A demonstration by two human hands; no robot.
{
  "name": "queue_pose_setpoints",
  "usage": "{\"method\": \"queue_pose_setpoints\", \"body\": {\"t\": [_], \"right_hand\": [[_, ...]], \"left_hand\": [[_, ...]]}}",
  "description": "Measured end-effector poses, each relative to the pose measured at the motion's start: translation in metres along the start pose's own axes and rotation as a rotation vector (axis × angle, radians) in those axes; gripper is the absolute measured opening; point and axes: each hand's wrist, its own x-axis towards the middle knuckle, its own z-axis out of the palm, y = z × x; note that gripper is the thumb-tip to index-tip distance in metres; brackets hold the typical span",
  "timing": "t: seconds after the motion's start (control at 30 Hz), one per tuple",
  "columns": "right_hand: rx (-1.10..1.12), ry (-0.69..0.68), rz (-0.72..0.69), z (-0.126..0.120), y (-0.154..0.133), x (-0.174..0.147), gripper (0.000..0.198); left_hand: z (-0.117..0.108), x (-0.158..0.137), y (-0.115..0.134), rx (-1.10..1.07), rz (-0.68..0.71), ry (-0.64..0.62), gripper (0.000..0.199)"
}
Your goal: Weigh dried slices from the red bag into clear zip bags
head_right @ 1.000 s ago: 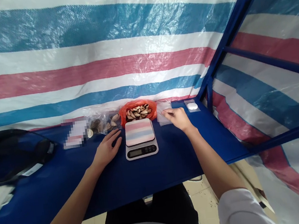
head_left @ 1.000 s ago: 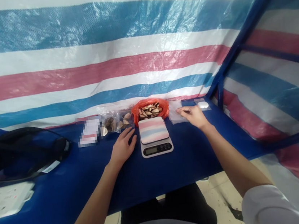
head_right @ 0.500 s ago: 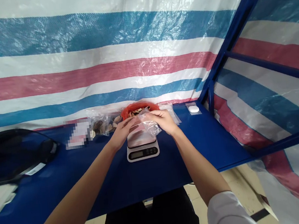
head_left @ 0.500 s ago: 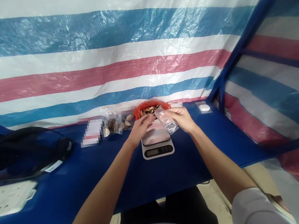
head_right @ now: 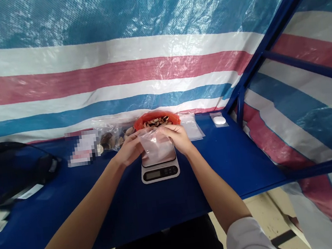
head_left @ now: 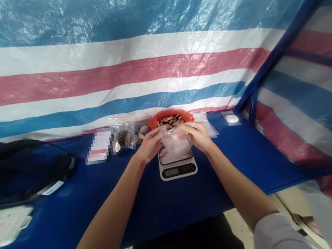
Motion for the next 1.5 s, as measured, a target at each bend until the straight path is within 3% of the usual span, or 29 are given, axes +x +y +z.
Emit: {"method": "queue_pose_setpoints", "body": {"t": [0.2, 0.37, 0.57, 0.73, 0.93, 1.07, 1.2, 1.33, 1.5], "right_hand": [[0.034, 0.042, 0.053, -0.014, 0.008, -0.002, 0.034], [-0.036, 0.025, 0.111, -0.022, 0.002, 0.006, 0.044], [-0.388, -0.179, 0.157, -0.001, -0.023, 0.028, 0.047], [-0.535, -0.323, 0.002, 0.013, -0.01, 0.052, 0.037], [-0.39, -0.3, 0.081, 0.006, -0.002, 0.06, 0.031], [-0.308, -0.202, 0.088, -0.003, -0.009, 0.062, 0.032], [-0.26, -0.094, 0.061, -0.01, -0.008, 0.066, 0.032], [-0.26, -0.059, 0.113, -0.008, -0.004, 0.068, 0.032], [-0.37, -0.133, 0.155, -0.002, -0.003, 0.066, 0.029]], "left_hand": [[-0.01, -0.001, 0.013, 0.029, 0.026, 0.097, 0.035], [-0.024, 0.004, 0.028, 0.262, 0.123, 0.235, 0.038], [-0.025, 0.01, 0.048, 0.809, 0.351, 0.275, 0.032], [-0.018, 0.016, 0.053, 0.969, 0.427, 0.256, 0.03], [-0.028, 0.021, 0.049, 0.785, 0.328, 0.226, 0.035], [-0.038, 0.024, 0.043, 0.471, 0.11, 0.181, 0.043], [-0.039, 0.028, 0.04, 0.164, -0.062, 0.159, 0.04], [-0.031, 0.03, 0.041, 0.002, -0.028, 0.252, 0.036], [-0.021, 0.031, 0.042, 0.027, 0.053, 0.353, 0.038]]}}
